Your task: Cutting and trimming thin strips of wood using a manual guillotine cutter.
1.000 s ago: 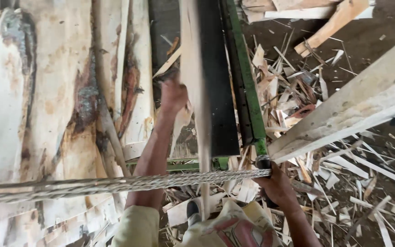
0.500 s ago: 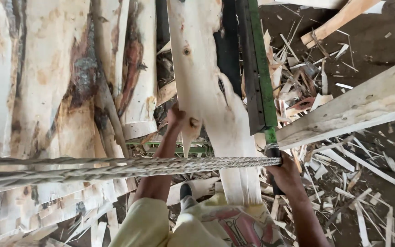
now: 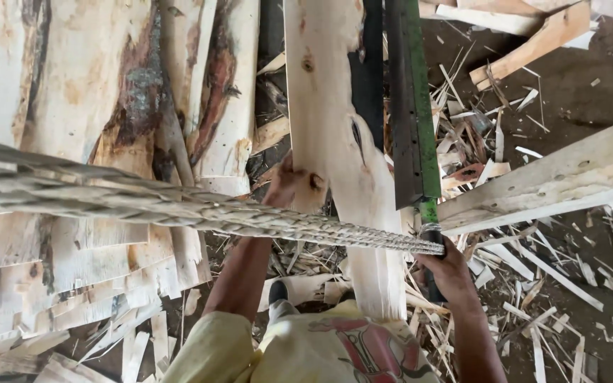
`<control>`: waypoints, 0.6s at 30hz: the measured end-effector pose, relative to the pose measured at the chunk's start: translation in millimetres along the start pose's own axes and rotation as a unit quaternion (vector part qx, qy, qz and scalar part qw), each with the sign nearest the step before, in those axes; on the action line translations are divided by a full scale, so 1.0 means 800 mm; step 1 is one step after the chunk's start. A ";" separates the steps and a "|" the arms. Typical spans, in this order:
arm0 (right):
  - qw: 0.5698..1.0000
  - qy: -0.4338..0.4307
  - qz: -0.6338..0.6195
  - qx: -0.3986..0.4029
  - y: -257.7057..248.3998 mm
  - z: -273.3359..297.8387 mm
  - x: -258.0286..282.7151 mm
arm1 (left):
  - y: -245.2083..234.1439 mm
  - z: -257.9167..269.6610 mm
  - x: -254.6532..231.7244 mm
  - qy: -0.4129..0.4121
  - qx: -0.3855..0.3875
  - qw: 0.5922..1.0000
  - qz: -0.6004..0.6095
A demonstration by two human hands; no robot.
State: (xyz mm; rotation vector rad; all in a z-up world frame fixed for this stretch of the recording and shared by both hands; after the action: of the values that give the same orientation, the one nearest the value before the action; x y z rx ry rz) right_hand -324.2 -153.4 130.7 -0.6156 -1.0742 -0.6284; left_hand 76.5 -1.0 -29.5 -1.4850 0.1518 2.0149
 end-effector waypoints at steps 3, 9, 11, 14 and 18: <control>0.999 -0.001 -0.036 0.007 -0.002 -0.007 -0.010 | 0.003 0.005 0.001 0.004 0.022 0.999 0.025; 1.000 -0.011 -0.019 0.022 -0.003 -0.006 -0.008 | 0.028 0.021 0.018 0.000 0.075 0.994 0.077; 1.000 -0.010 -0.004 0.019 -0.002 -0.003 -0.005 | 0.038 0.026 0.023 -0.001 0.096 0.991 0.092; 1.000 0.001 0.022 0.018 -0.005 -0.003 0.004 | 0.054 0.030 0.025 -0.001 0.121 0.985 0.121; 0.999 -0.025 0.003 0.048 -0.011 0.004 0.017 | 0.075 0.028 0.036 -0.003 0.154 0.975 0.161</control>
State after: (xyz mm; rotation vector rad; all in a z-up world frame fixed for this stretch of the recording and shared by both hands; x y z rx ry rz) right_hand -327.5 -159.0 145.9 -0.5534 -1.1419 -0.5568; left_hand 20.6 -27.1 -62.8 -1.3198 0.7103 2.1227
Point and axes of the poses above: each hand's wrist, its own z-axis away from the middle knuckle, its own y-axis out of the palm, x = y × z, the point moved 1 cm from there along -z, towards the middle knuckle, and after that the axes turned 9 degrees about -y, right-handed, at the moved point
